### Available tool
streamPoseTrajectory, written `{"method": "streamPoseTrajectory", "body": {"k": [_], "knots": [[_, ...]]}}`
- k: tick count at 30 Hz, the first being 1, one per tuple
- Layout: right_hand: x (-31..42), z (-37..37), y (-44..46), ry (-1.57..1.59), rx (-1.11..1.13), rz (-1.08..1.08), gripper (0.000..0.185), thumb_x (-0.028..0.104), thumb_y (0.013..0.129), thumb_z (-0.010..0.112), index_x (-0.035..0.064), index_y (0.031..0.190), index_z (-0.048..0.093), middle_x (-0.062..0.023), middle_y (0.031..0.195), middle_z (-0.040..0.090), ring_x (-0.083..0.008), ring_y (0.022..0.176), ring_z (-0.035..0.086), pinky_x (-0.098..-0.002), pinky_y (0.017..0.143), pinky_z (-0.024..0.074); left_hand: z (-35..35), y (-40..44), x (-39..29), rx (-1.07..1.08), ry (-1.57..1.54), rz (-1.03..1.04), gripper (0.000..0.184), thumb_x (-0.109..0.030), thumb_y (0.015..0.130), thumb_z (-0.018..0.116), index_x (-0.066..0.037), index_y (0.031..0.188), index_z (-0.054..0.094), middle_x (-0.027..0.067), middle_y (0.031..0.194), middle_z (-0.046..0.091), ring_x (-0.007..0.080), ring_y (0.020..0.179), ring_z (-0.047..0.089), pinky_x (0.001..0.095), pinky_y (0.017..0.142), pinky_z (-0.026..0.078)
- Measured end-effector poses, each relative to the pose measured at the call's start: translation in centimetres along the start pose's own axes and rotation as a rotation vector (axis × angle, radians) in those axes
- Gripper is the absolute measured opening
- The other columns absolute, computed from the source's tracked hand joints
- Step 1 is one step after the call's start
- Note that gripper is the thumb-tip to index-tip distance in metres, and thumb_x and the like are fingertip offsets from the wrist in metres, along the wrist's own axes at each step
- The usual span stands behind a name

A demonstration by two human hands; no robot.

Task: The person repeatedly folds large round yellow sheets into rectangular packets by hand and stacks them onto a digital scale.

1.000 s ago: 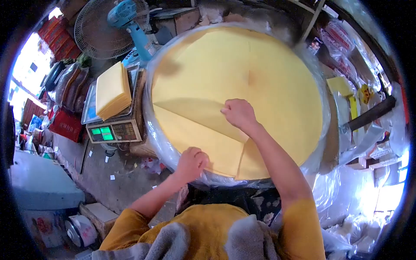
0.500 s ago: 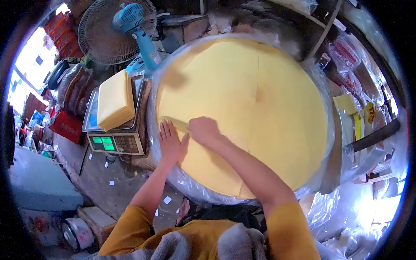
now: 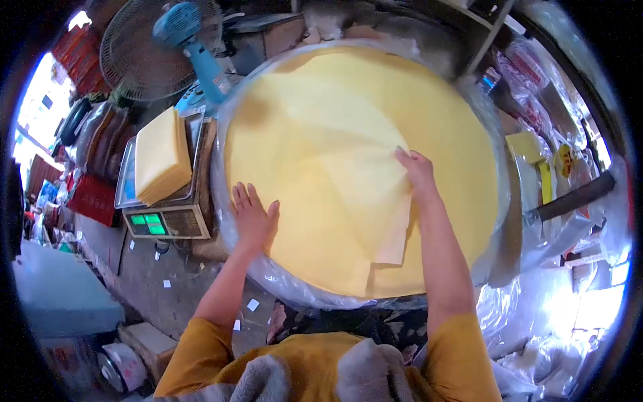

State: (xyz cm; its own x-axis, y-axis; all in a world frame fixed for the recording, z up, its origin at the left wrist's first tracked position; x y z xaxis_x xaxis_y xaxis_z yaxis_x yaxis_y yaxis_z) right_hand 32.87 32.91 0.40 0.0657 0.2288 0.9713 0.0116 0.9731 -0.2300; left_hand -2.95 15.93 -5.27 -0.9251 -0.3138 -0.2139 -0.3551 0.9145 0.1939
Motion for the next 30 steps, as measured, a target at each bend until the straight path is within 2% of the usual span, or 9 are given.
{"method": "streamPoseTrajectory", "body": {"k": [4, 6, 14, 17, 20, 22, 24, 28, 30], "knots": [[1.7, 4.5, -3.0, -0.046, 0.166, -0.02, 0.03, 0.022, 0.08, 0.072, -0.0003, 0.099, 0.066, -0.0045, 0.087, 0.067, -0.0113, 0.078, 0.06, -0.0255, 0.07, 0.0469, -0.9, 0.0, -6.7, 0.231, 0.192, 0.233, 0.083, -0.049, 0.087, 0.05, 0.006, 0.141, 0.021, 0.0252, 0.149, 0.016, 0.0408, 0.139, 0.014, 0.062, 0.107, 0.015], [1.6, 4.4, -1.4, -0.185, 0.158, -0.07, 0.031, 0.025, 0.08, 0.072, 0.0002, 0.098, 0.067, -0.0044, 0.088, 0.067, -0.012, 0.079, 0.06, -0.0264, 0.07, 0.047, 1.0, -3.0, -13.9, 0.173, -0.28, 0.394, 0.084, -0.053, 0.087, 0.048, 0.003, 0.143, 0.021, 0.0239, 0.15, 0.015, 0.0429, 0.139, 0.011, 0.0637, 0.106, 0.011], [9.8, -3.4, 7.3, -0.424, 0.052, -0.175, 0.027, 0.023, 0.077, 0.071, 0.0026, 0.094, 0.068, -0.0054, 0.084, 0.067, -0.016, 0.071, 0.063, -0.0302, 0.066, 0.0497, 1.1, -5.4, -15.4, 0.253, -0.194, 0.505, 0.075, -0.058, 0.088, 0.042, -0.012, 0.145, 0.028, 0.023, 0.151, 0.013, 0.0504, 0.136, 0.006, 0.0687, 0.103, 0.003], [12.0, -4.9, 7.4, -0.508, 0.149, 0.025, 0.031, 0.025, 0.078, 0.071, 0.0037, 0.1, 0.065, -0.0055, 0.087, 0.067, -0.0154, 0.074, 0.064, -0.0301, 0.068, 0.0513, -0.7, -4.7, -15.4, 0.216, -0.167, 0.564, 0.068, -0.052, 0.087, 0.047, -0.007, 0.137, 0.039, 0.0237, 0.144, 0.029, 0.0454, 0.133, 0.022, 0.0615, 0.105, 0.018], [10.6, -6.3, 10.0, -0.615, 0.407, 0.256, 0.034, 0.029, 0.078, 0.071, 0.0052, 0.101, 0.062, -0.0058, 0.092, 0.067, -0.0151, 0.077, 0.064, -0.0304, 0.069, 0.052, -2.7, 4.6, -17.0, 0.883, 0.148, 0.438, 0.052, -0.036, 0.086, 0.052, -0.001, 0.124, 0.048, 0.0232, 0.129, 0.045, 0.0387, 0.122, 0.04, 0.0499, 0.1, 0.034], [9.9, -6.0, 11.7, -0.597, 0.512, 0.352, 0.035, 0.032, 0.078, 0.072, 0.0067, 0.1, 0.061, -0.0055, 0.093, 0.066, -0.015, 0.079, 0.064, -0.0306, 0.069, 0.0521, 2.9, 13.2, -11.6, 0.156, -0.224, 0.328, 0.039, -0.021, 0.084, 0.052, 0.004, 0.114, 0.05, 0.023, 0.116, 0.052, 0.0347, 0.111, 0.048, 0.043, 0.093, 0.041], [9.2, -3.4, 12.9, -0.511, 0.512, 0.42, 0.037, 0.036, 0.078, 0.073, 0.0083, 0.098, 0.06, -0.0047, 0.093, 0.064, -0.0147, 0.08, 0.063, -0.0307, 0.069, 0.052, 6.8, 20.6, -8.6, -0.244, -0.102, 0.376, 0.043, -0.019, 0.089, 0.044, 0.008, 0.123, 0.046, 0.0272, 0.128, 0.046, 0.0409, 0.12, 0.042, 0.0458, 0.101, 0.035], [4.9, 0.6, 18.8, -0.652, 0.483, 0.521, 0.044, 0.046, 0.075, 0.074, 0.0095, 0.094, 0.06, -0.0021, 0.085, 0.059, -0.0123, 0.071, 0.056, -0.0304, 0.06, 0.0467, 9.5, 25.9, -6.5, -0.128, -0.06, 0.261, 0.062, -0.028, 0.086, 0.051, 0.006, 0.135, 0.034, 0.0257, 0.142, 0.031, 0.0413, 0.134, 0.025, 0.0553, 0.107, 0.022], [2.2, 3.0, 21.3, -0.539, 0.533, 0.503, 0.035, 0.045, 0.078, 0.071, 0.0123, 0.075, 0.058, 0.0053, 0.06, 0.044, -0.0076, 0.052, 0.037, -0.0269, 0.048, 0.031, 8.5, 25.7, -7.4, 0.012, 0.052, 0.252, 0.066, -0.032, 0.084, 0.053, -0.004, 0.14, 0.032, 0.0216, 0.147, 0.025, 0.0406, 0.137, 0.02, 0.0573, 0.108, 0.018]]}}
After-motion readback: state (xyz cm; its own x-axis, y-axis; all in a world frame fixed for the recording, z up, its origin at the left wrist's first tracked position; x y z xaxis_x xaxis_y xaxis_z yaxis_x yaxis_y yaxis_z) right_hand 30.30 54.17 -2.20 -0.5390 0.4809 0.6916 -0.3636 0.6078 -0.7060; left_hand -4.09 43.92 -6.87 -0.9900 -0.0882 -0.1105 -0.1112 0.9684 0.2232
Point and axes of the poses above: each hand's wrist, its own y-axis towards the middle knuckle, its own z-axis out of the palm, x = y × z, the point moved 5 cm from there along y, towards the middle knuckle
